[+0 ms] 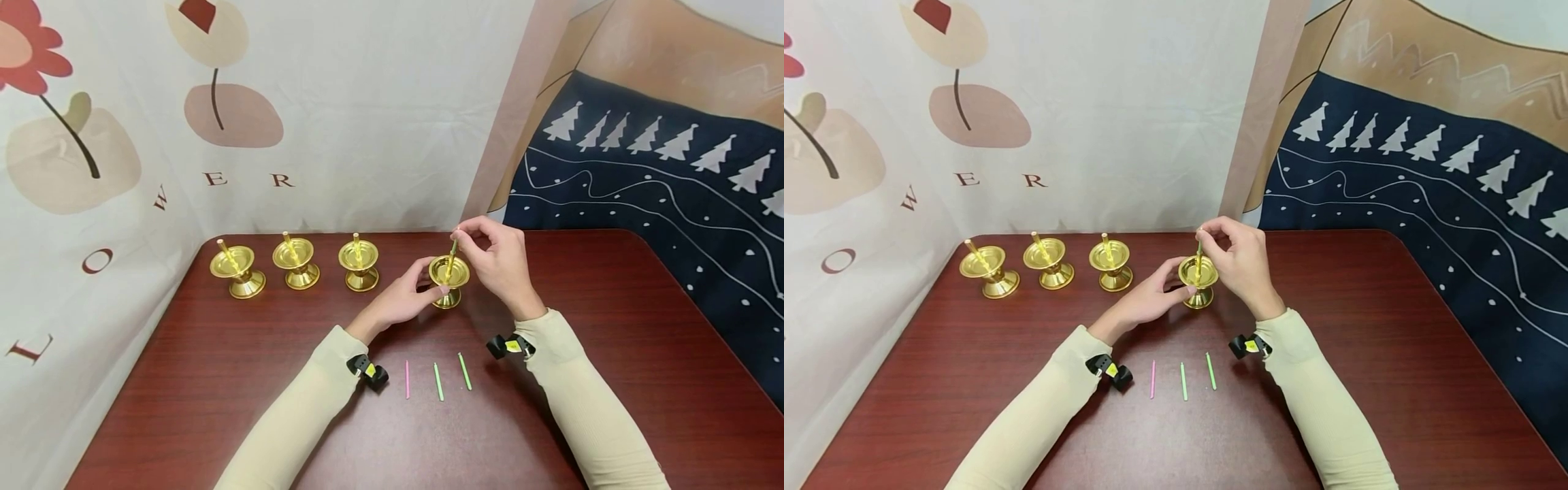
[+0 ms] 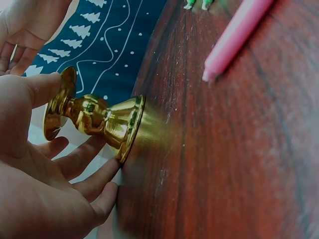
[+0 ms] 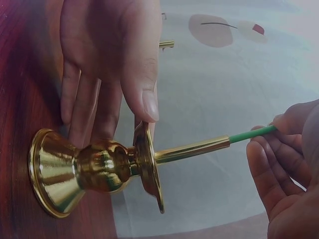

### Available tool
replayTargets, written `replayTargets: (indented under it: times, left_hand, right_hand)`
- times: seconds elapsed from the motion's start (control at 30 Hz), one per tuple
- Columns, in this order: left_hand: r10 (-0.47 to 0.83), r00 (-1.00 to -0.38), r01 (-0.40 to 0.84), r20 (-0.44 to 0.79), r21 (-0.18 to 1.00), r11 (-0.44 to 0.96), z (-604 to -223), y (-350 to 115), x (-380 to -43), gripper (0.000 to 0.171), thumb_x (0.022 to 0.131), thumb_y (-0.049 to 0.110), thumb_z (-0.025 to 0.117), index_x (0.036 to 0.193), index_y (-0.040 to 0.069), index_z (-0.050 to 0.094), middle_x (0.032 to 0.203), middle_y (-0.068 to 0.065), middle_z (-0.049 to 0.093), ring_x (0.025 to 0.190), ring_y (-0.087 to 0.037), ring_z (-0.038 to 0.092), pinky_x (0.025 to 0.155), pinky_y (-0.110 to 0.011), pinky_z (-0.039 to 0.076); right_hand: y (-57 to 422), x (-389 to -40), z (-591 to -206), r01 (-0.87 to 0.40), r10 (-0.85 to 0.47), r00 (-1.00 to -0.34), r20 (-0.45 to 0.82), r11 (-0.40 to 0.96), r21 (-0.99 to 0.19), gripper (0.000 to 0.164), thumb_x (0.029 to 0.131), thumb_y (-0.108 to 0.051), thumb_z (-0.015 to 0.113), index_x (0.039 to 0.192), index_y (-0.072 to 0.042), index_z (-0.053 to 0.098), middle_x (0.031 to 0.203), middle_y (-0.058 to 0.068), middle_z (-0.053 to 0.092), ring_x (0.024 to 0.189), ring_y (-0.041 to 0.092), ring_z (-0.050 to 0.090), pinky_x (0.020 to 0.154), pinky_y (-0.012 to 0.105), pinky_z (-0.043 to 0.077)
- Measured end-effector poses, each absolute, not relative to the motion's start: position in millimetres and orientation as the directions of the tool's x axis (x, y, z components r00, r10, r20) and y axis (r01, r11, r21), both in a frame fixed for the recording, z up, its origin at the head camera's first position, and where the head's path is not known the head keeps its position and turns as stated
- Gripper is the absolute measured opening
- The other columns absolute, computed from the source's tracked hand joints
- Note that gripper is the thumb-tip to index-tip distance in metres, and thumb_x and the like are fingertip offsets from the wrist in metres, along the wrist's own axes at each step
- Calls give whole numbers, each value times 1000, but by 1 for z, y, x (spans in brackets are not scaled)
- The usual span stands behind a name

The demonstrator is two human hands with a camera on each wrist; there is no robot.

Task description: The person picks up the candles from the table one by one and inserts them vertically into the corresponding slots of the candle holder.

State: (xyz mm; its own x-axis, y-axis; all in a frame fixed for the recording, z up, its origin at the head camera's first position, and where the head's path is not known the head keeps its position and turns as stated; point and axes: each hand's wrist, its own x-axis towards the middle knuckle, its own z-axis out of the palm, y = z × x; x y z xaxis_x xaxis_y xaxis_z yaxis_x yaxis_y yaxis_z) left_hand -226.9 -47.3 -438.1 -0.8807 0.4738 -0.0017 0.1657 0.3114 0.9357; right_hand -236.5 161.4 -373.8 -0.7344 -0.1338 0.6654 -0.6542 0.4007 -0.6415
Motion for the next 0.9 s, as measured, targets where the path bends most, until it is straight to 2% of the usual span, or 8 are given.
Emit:
replayTargets:
  times: [0.33,0.47,0.57,0.63,0.7,0.8,0.9]
  left_hand:
    - [465,-885,156,-6,939,308,-438,-46,-227,68,110,31,69,167,11,38,157,-18,59,147,-32,55,122,-48,42]
    - [468,-884,157,-3,940,303,-438,-47,-226,67,110,29,69,167,11,39,156,-18,59,147,-32,55,122,-48,42]
    - [475,-880,159,-4,940,302,-438,-48,-226,67,110,29,69,167,10,38,157,-18,58,148,-32,54,123,-48,41]
    - [481,-876,159,-9,938,307,-437,-49,-226,69,110,30,69,168,10,37,158,-18,57,148,-31,53,123,-48,41]
    - [487,-874,159,-12,938,309,-436,-50,-227,71,110,29,70,168,9,35,159,-18,56,149,-31,53,123,-49,41]
    - [476,-879,158,-26,926,343,-431,-54,-228,76,107,31,71,169,7,33,159,-17,57,149,-31,53,123,-49,41]
    - [450,-892,161,-51,892,421,-420,-59,-227,79,105,33,72,168,3,36,156,-17,61,145,-32,58,120,-49,44]
  right_hand:
    - [162,-237,-376,-646,-135,-743,655,399,-650,4,101,-5,80,100,-1,82,87,5,80,73,12,65,67,21,52]
    - [164,-236,-375,-637,-148,-755,638,397,-661,4,100,-5,81,103,-3,83,88,5,80,74,13,66,68,20,52]
    - [167,-237,-376,-617,-189,-779,598,399,-678,10,100,-7,82,109,-4,83,94,4,80,79,15,70,73,20,56]
    - [170,-239,-378,-595,-244,-802,545,407,-694,19,99,-9,83,118,-5,81,102,5,80,88,17,73,81,24,59]
    - [173,-242,-382,-574,-316,-819,479,423,-701,31,98,-12,85,127,-6,78,113,6,79,100,20,73,93,35,60]
    - [178,-248,-389,-546,-411,-829,380,445,-710,46,94,-17,89,136,-7,72,126,10,75,119,26,68,108,50,53]
    - [182,-253,-397,-529,-476,-826,303,465,-710,55,91,-21,91,140,-6,70,135,14,71,129,29,63,113,59,46]
